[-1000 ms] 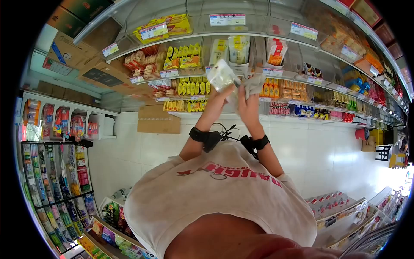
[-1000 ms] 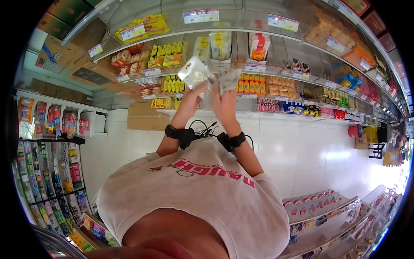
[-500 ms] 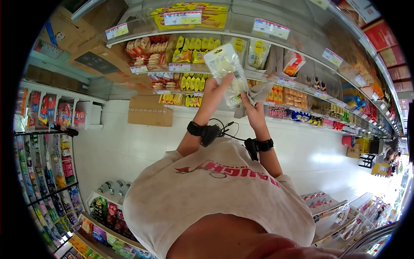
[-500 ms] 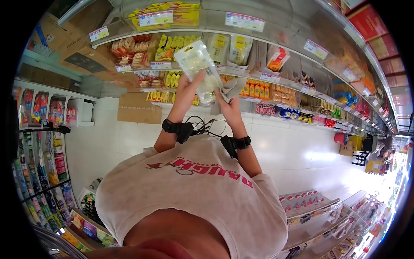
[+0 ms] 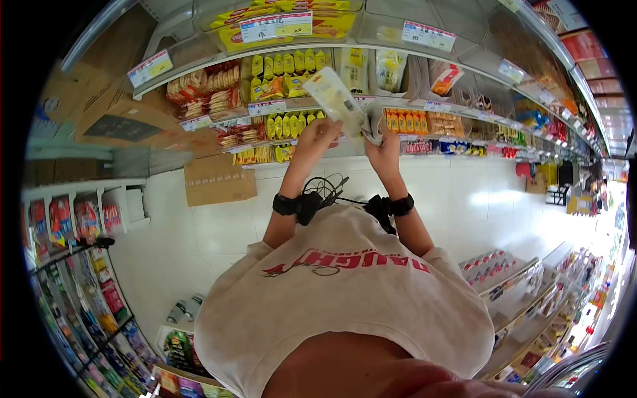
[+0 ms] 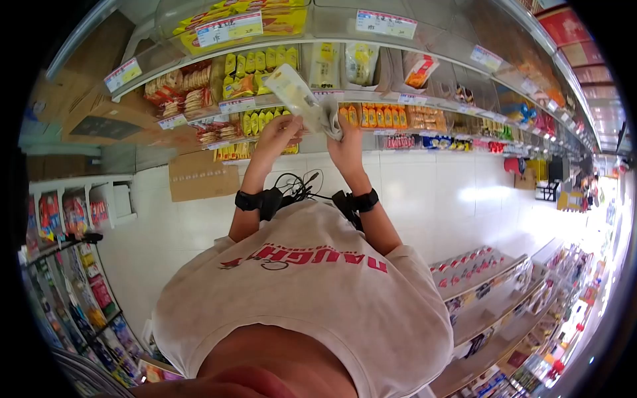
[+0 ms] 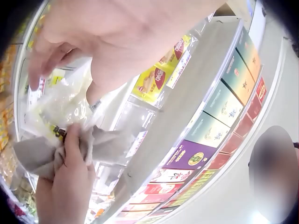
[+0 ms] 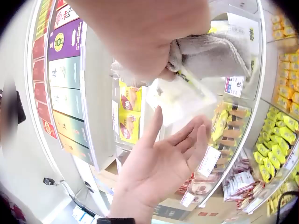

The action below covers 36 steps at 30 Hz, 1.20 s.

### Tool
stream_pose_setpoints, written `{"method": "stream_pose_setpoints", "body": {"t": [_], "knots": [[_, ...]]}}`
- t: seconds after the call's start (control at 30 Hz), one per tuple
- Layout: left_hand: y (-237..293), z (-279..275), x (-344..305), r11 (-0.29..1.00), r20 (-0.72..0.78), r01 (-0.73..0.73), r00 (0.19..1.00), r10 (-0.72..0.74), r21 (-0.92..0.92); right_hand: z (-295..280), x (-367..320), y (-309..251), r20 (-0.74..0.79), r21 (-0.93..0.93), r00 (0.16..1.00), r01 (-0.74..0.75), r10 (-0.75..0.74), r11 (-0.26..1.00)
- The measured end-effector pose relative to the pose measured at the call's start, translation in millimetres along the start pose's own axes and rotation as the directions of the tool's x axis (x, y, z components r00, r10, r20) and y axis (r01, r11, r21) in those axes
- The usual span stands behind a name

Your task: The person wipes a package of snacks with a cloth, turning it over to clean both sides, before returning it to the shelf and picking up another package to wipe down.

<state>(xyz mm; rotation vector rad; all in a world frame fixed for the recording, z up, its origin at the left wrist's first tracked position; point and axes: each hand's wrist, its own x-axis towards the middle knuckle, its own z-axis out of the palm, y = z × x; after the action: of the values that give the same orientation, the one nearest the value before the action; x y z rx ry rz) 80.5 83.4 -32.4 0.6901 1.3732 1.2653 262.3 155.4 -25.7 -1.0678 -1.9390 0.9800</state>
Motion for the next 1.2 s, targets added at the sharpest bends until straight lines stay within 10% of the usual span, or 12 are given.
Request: {"method": "stream_pose_setpoints", "body": {"t": [0.3, 0.53, 0.8, 0.9, 1.2], "knots": [[13.1, 22.8, 10.5, 0.928, 0.053, 0.005, 0.998, 0.015, -0.372, 15.5, -11.6, -41.8, 0.135, 0.0, 0.96, 0.246, -0.244, 0.969], [9.6, 25.5, 48.7, 0.984, 0.056, -0.13, 0.991, 0.124, 0.124, -3.5, 17.7, -14.7, -0.266, 0.208, 0.964, 0.073, -0.016, 0.975], [-23.6, 13.8, 117.6, 0.977, 0.185, -0.181, 0.97, 0.158, 0.112, 5.2, 64.4, 20.9, -0.036, -0.158, 0.922, 0.377, -0.387, 0.913], [44.2, 59.0, 99.8, 0.965, -0.044, -0.064, 0.998, 0.055, -0.253, -0.1, 76.7, 40.5, 0.011, -0.189, 0.909, 0.41, -0.416, 0.892], [32.7, 41.6, 160.4, 0.976, -0.026, -0.083, 0.996, 0.09, 0.2, -7.6, 105.0, 85.0, 0.043, -0.066, 0.917, 0.399, -0.397, 0.915]]}}
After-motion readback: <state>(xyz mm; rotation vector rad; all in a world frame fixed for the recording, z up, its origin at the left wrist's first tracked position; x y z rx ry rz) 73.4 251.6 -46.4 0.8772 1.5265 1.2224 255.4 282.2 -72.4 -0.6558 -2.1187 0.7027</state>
